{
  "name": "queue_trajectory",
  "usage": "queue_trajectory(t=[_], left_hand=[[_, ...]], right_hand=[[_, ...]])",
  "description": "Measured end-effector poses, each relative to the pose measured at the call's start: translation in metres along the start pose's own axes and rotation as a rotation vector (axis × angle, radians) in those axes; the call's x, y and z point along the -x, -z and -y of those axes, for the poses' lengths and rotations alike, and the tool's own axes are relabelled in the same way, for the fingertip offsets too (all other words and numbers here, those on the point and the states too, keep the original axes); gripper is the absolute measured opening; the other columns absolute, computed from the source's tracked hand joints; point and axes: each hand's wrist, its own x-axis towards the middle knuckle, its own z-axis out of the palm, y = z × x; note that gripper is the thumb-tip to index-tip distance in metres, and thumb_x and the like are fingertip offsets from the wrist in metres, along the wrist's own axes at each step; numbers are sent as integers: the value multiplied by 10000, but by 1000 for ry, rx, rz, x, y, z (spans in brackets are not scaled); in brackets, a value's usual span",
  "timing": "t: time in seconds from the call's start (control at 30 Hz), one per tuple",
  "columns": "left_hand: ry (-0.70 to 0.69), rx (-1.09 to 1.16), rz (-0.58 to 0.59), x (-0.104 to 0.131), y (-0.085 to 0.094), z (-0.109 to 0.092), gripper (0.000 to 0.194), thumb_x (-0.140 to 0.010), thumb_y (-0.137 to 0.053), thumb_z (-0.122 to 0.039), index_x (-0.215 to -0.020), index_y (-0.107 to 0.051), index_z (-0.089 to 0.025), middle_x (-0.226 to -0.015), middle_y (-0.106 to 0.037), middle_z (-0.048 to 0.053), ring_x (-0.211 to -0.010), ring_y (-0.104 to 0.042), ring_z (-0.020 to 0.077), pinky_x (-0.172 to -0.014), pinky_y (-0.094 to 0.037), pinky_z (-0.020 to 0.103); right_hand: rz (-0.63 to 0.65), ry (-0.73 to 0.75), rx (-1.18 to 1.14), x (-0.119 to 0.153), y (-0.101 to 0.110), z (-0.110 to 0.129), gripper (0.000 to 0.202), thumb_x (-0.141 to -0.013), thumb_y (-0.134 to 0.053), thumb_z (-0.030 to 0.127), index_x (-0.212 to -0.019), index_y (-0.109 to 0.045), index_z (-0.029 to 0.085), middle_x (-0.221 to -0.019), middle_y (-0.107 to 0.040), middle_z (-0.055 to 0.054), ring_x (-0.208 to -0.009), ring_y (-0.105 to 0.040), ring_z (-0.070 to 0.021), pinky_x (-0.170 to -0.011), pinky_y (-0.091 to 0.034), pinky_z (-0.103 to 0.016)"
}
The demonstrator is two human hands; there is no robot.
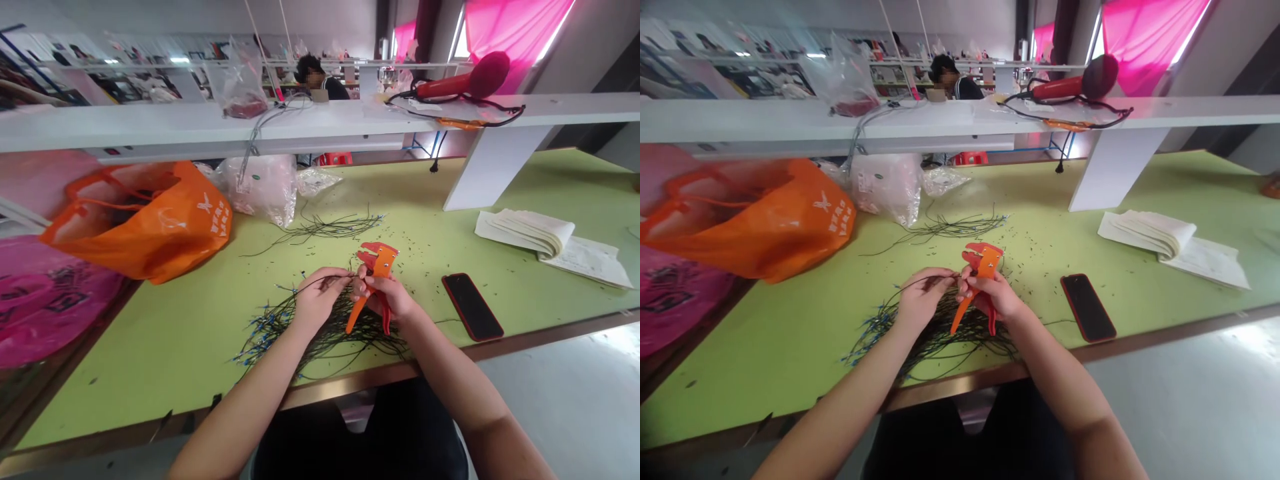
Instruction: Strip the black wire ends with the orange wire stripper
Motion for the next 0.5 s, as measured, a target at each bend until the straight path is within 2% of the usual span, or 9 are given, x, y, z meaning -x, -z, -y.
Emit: queue_trajectory(t=[0.13,0.2,0.27,0.37,0.5], left_hand=[[-32,35,-169,-10,7,2,304,-657,-936,-379,-767,-747,-168,-731,-760,53,-662,-740,175,-673,-606,275],[-48,69,-263,-10,14,3,323,-667,-933,-383,-784,-728,-163,-741,-758,49,-653,-734,170,-680,-608,285],[-57,91,-305,-9,21,5,335,-683,-926,-394,-801,-714,-163,-762,-758,51,-663,-731,170,-699,-612,297],[-30,134,-305,-7,25,11,344,-706,-918,-405,-839,-703,-172,-786,-754,43,-718,-741,174,-743,-607,305],[93,340,-229,-7,20,17,396,-668,-951,-417,-846,-684,-185,-821,-748,36,-970,-763,216,-925,-575,336]], right_hand=[[-5,-6,192,1,12,14,371,-847,-792,416,-1082,-684,150,-735,-679,-7,-616,-579,-127,-676,-537,-289],[27,-49,309,2,16,17,359,-881,-773,442,-1053,-678,141,-752,-716,-33,-650,-637,-147,-663,-551,-287],[74,-109,390,1,18,15,348,-899,-761,471,-978,-670,144,-787,-746,-60,-695,-683,-170,-671,-578,-306],[88,-139,472,-3,20,1,378,-912,-741,515,-940,-677,144,-857,-771,-90,-765,-723,-191,-724,-608,-337],[48,-94,541,-7,19,-17,410,-922,-706,562,-969,-700,155,-916,-767,-95,-793,-722,-192,-749,-612,-338]])
